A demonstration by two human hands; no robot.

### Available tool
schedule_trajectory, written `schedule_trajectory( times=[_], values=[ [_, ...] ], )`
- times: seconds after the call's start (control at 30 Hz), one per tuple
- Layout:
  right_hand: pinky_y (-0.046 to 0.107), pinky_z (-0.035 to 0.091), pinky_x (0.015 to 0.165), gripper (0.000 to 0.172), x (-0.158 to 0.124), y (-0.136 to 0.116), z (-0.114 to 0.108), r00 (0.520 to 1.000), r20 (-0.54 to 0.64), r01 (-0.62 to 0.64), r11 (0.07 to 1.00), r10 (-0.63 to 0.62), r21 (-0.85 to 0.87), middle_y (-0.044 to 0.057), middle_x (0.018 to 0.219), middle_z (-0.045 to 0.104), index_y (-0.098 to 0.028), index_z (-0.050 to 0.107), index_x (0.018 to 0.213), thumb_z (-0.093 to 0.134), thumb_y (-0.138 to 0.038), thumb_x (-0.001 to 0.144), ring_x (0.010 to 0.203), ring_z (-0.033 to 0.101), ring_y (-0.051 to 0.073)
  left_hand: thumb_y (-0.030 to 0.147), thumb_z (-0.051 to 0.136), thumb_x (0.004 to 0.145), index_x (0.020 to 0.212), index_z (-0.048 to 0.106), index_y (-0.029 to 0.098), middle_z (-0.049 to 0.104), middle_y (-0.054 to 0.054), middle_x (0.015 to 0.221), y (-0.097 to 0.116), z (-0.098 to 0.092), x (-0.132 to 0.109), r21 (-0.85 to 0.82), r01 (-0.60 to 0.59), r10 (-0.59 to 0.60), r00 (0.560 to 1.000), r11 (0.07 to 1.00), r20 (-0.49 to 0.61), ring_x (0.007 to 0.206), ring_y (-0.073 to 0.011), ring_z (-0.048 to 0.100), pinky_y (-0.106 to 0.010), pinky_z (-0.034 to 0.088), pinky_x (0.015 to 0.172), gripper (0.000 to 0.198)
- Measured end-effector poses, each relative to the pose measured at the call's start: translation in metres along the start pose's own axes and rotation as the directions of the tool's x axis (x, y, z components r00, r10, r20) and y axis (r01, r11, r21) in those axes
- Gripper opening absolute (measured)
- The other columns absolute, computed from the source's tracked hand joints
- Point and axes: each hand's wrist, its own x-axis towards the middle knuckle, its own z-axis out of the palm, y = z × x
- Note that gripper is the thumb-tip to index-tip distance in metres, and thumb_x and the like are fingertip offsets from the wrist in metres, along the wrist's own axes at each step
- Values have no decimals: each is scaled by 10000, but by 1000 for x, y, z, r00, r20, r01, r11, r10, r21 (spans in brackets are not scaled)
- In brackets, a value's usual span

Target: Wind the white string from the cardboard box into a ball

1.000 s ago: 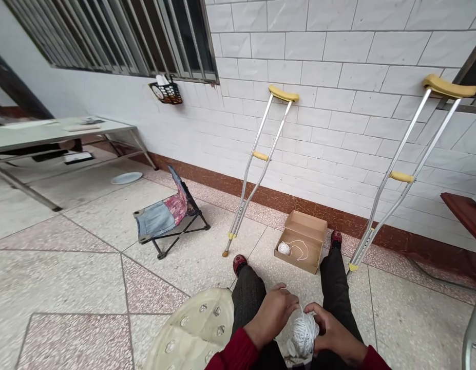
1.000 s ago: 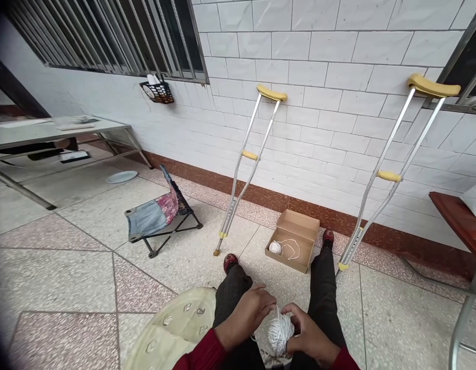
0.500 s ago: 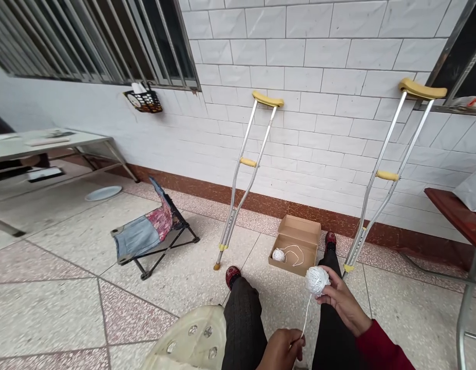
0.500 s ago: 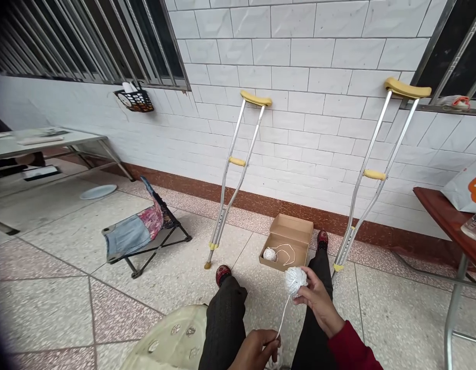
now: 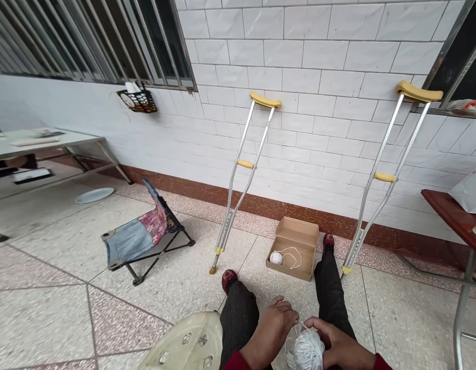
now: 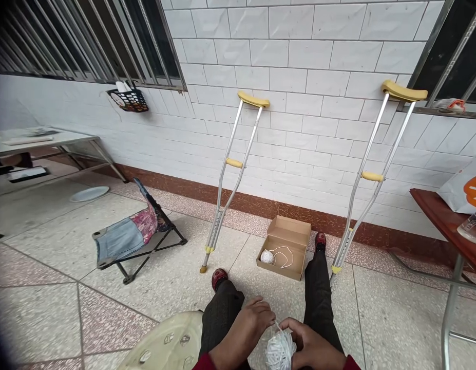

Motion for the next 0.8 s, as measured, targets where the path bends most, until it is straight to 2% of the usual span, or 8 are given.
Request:
schedule_trajectory(
  times=[0.13,0.27,0.37,0.47,0.57,0.63,0.7,0.8],
  values=[
    [228,453,606,594,-12,-35,9,988,-109,131,965,-108,226,21,1016,604,-249,551,1133,748,-124,587,834,581,170,242,459,946,708,639,170,688,-28,762,3,17,-7,-174,107,-112,994,979,-20,783,-175,610,-281,404,813,307],
    [233,440,569,463,3,-54,2,933,-288,278,940,-215,200,36,999,612,-236,522,1145,692,-235,715,717,605,143,311,426,953,692,660,164,679,-21,715,3,42,-22,-377,187,-191,981,907,26,751,-167,617,-243,405,733,379],
    [207,381,491,411,24,-56,-11,866,-420,298,955,-271,-3,17,872,610,-218,496,1118,648,-338,755,632,573,126,317,400,957,669,648,161,655,-4,693,6,50,-31,-448,244,-216,970,860,113,721,-150,608,-219,402,697,411],
    [201,332,450,391,40,-42,-24,804,-515,145,938,-297,-314,-34,727,560,-221,499,1044,652,-312,695,556,500,119,302,417,946,626,610,169,633,-2,662,15,46,-35,-350,258,-218,964,900,151,704,-150,587,-223,398,717,397],
    [238,391,569,412,42,-17,-31,747,-523,-28,766,-411,-642,-30,773,572,-231,524,1013,640,-195,619,649,525,144,248,490,904,578,554,175,603,0,595,24,38,-33,-153,216,-194,970,964,146,669,-152,568,-254,394,820,340],
    [271,412,699,465,37,1,-32,716,-504,-112,634,-483,-766,-4,885,596,-236,534,1019,620,-128,575,788,559,178,171,535,855,573,536,171,600,11,575,27,32,-31,-54,158,-148,977,986,155,624,-136,564,-276,385,894,282],
    [281,405,747,496,31,18,-32,727,-500,-145,606,-471,-782,4,931,595,-239,533,1018,608,-99,548,850,559,193,110,546,820,613,560,171,633,13,614,28,23,-28,5,88,-87,985,996,149,633,-133,587,-295,375,947,217],
    [243,399,646,534,22,37,-31,836,-470,-102,761,-284,-641,-36,835,570,-246,514,1014,636,-108,513,738,540,157,91,502,849,720,616,179,677,-8,728,25,4,-20,84,39,-44,997,996,65,746,-163,632,-342,360,1000,193]
  ],
)
